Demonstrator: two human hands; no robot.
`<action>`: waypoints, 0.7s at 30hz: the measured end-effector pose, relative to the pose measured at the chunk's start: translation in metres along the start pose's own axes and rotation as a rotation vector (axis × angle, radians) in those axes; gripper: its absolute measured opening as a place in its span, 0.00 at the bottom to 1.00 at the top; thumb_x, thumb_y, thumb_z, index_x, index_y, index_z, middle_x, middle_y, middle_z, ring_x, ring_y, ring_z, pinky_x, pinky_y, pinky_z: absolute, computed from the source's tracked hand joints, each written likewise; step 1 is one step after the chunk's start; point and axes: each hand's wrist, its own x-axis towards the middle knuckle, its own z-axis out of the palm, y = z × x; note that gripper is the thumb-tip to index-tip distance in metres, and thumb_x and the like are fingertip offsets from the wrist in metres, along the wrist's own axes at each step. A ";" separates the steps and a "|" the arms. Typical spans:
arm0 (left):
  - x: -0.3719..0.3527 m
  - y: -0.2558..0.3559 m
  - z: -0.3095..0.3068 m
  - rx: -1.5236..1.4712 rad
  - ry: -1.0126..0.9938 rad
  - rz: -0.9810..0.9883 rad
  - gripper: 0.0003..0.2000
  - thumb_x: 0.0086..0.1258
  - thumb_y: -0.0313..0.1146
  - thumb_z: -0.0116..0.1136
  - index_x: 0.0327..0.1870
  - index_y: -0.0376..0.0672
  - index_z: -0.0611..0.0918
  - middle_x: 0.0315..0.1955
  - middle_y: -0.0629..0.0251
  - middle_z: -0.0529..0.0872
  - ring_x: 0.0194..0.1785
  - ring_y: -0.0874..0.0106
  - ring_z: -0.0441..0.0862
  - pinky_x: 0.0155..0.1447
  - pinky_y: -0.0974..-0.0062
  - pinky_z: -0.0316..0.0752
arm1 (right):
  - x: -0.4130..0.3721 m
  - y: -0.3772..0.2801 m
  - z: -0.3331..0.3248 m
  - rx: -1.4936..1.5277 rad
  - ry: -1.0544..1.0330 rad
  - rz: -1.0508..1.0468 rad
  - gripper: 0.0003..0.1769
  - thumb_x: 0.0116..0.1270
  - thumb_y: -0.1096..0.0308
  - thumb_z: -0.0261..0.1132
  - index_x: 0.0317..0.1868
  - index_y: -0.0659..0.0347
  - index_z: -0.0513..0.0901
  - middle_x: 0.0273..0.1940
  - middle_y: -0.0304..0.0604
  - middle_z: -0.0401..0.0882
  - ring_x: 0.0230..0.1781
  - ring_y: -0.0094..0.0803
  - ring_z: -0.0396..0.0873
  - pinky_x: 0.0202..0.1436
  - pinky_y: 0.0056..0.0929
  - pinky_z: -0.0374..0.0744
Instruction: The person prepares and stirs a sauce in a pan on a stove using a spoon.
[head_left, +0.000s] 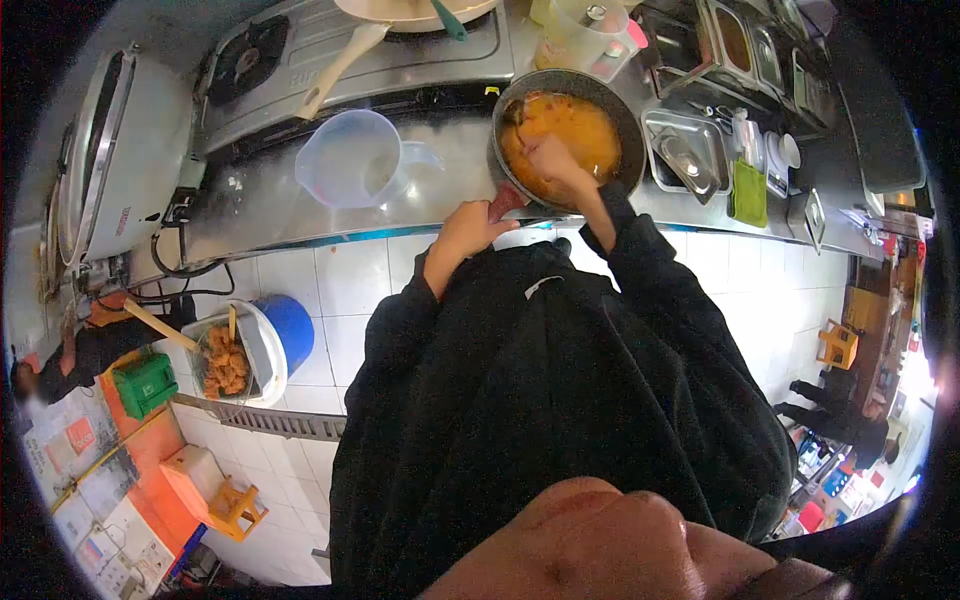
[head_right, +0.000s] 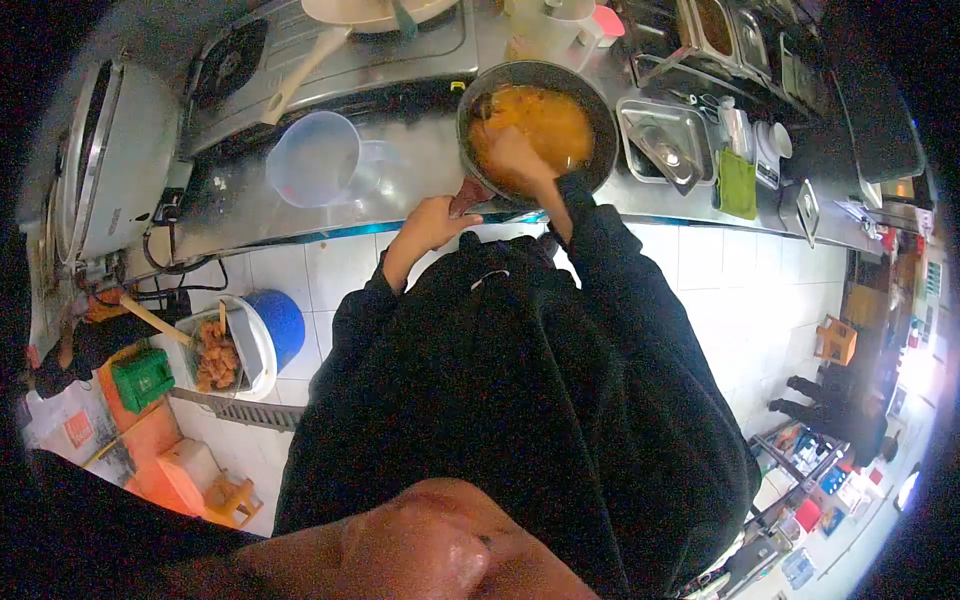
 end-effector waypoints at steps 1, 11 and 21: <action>0.000 0.001 0.001 0.001 0.006 0.004 0.27 0.53 0.56 0.64 0.33 0.33 0.81 0.30 0.46 0.83 0.38 0.50 0.81 0.42 0.60 0.74 | -0.014 -0.011 0.004 -0.261 0.036 -0.047 0.12 0.61 0.65 0.55 0.41 0.61 0.79 0.32 0.56 0.80 0.29 0.55 0.78 0.31 0.49 0.76; -0.001 0.000 -0.001 -0.049 0.085 0.061 0.26 0.54 0.55 0.64 0.33 0.34 0.81 0.28 0.48 0.83 0.37 0.51 0.81 0.41 0.61 0.74 | -0.043 0.018 -0.053 -0.555 0.131 0.237 0.16 0.61 0.64 0.54 0.40 0.66 0.82 0.37 0.64 0.80 0.41 0.57 0.80 0.45 0.50 0.78; 0.001 -0.005 0.004 -0.027 0.061 0.074 0.23 0.57 0.52 0.63 0.32 0.35 0.80 0.21 0.54 0.80 0.26 0.59 0.78 0.32 0.65 0.72 | 0.016 0.045 -0.012 0.081 0.181 0.220 0.19 0.66 0.63 0.55 0.55 0.60 0.77 0.24 0.47 0.78 0.16 0.35 0.73 0.19 0.32 0.71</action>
